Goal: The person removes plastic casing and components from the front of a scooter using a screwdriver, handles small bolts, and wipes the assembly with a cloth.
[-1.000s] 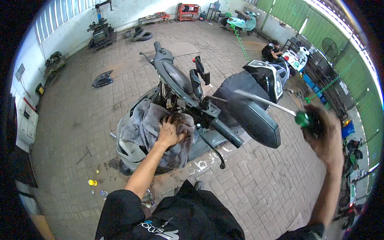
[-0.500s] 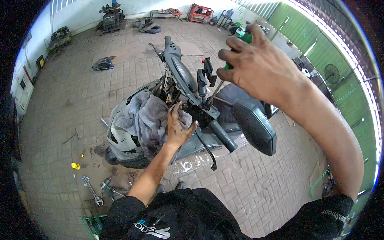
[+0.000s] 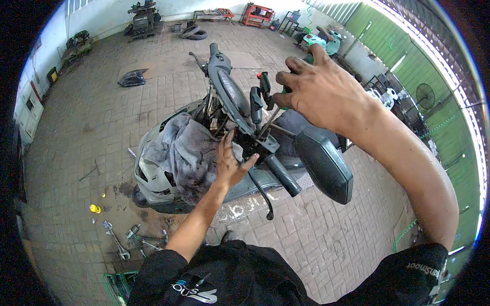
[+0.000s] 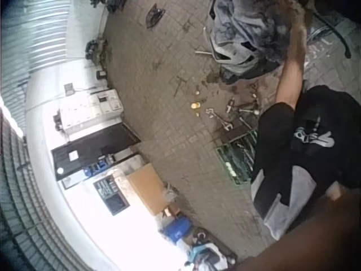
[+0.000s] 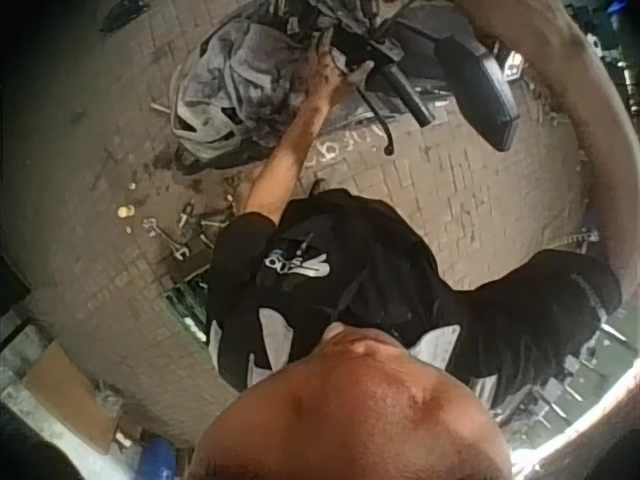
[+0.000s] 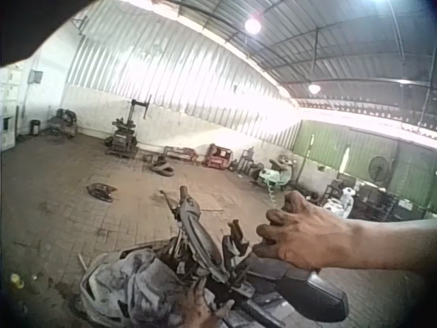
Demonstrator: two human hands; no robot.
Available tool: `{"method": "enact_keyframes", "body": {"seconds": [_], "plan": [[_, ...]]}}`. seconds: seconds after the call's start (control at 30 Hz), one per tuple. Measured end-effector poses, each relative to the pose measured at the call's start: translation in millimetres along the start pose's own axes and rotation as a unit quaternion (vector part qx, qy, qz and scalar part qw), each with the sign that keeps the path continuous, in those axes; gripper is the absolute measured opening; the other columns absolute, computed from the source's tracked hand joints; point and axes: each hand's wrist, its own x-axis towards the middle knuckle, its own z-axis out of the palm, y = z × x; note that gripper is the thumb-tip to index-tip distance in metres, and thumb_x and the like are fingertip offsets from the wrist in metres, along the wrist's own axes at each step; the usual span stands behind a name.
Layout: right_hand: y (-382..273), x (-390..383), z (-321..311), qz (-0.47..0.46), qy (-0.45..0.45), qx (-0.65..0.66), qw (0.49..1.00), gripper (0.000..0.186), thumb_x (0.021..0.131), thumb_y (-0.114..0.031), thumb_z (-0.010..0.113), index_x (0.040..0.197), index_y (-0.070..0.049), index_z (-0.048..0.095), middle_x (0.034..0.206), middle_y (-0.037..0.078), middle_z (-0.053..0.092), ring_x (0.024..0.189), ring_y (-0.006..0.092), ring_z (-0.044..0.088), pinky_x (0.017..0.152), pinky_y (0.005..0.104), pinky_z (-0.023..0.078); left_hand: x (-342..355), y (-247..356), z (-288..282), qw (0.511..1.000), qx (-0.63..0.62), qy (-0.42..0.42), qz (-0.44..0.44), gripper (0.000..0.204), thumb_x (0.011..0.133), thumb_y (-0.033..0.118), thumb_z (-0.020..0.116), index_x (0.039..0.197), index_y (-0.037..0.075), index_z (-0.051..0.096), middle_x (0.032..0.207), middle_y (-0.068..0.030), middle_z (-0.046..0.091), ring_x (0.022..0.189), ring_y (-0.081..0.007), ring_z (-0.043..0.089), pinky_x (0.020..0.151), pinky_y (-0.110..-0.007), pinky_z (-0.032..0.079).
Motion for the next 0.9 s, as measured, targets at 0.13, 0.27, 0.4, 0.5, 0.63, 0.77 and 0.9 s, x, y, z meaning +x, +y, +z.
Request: {"method": "enact_keyframes", "body": {"seconds": [0.13,0.27,0.4,0.5,0.63,0.77,0.9], "plan": [[2,6,1,-0.007,-0.017,-0.001,1.0,0.024,0.081,-0.017,0.048,0.096,-0.024,0.065,0.103,-0.001,0.058,0.11,0.0159,0.047,0.091,0.0407,0.033,2,1,5,1.0,-0.011,0.008,0.014,0.084,0.063,0.023,0.075,0.129,-0.001,0.029,0.124,-0.0225,0.039,0.115,-0.0369,0.038,0.098,-0.043,0.03],[-3,13,-1,-0.005,-0.048,-0.009,0.999,0.024,0.081,-0.016,0.049,0.096,-0.025,0.065,0.103,-0.001,0.059,0.109,0.0163,0.048,0.09,0.0406,0.034,5,0,6,0.999,-0.026,0.014,0.03,0.081,0.063,0.02,0.075,0.128,-0.001,0.031,0.121,-0.0211,0.043,0.113,-0.0362,0.041,0.096,-0.042,0.031],[1,15,3,-0.014,-0.034,0.011,0.999,0.024,0.081,-0.015,0.049,0.096,-0.025,0.065,0.104,0.0,0.059,0.11,0.0165,0.048,0.091,0.0399,0.034,7,-3,9,0.998,-0.051,0.018,0.039,0.08,0.063,0.018,0.074,0.127,-0.001,0.032,0.118,-0.0212,0.046,0.108,-0.0358,0.045,0.094,-0.042,0.034],[0,18,5,-0.012,-0.022,0.011,1.0,0.025,0.081,-0.015,0.05,0.097,-0.026,0.066,0.105,-0.001,0.058,0.11,0.016,0.048,0.093,0.0396,0.033,7,-3,8,0.997,-0.066,0.018,0.041,0.078,0.063,0.018,0.074,0.127,-0.002,0.033,0.116,-0.0218,0.048,0.105,-0.0356,0.047,0.093,-0.041,0.035],[3,20,5,-0.013,-0.03,0.027,0.999,0.025,0.081,-0.014,0.05,0.097,-0.026,0.066,0.105,-0.002,0.058,0.11,0.0151,0.048,0.093,0.0387,0.032,6,1,7,0.997,-0.065,0.028,0.034,0.075,0.064,0.017,0.073,0.125,-0.002,0.034,0.113,-0.022,0.048,0.105,-0.0356,0.048,0.092,-0.04,0.036],[4,22,3,-0.022,-0.048,0.037,0.998,0.03,0.075,-0.011,0.053,0.099,-0.024,0.064,0.105,-0.002,0.057,0.105,0.0162,0.048,0.099,0.0406,0.029,6,1,7,0.997,-0.066,0.024,0.017,0.073,0.065,0.017,0.073,0.124,-0.002,0.035,0.111,-0.0216,0.049,0.104,-0.0348,0.049,0.091,-0.04,0.037],[4,24,3,-0.015,-0.079,0.034,0.996,0.031,0.074,-0.01,0.054,0.101,-0.024,0.064,0.105,-0.001,0.056,0.105,0.0166,0.048,0.099,0.0422,0.029,7,0,7,0.997,-0.075,0.018,0.005,0.071,0.065,0.017,0.072,0.123,-0.002,0.035,0.11,-0.0212,0.05,0.103,-0.034,0.049,0.09,-0.04,0.038]]}}
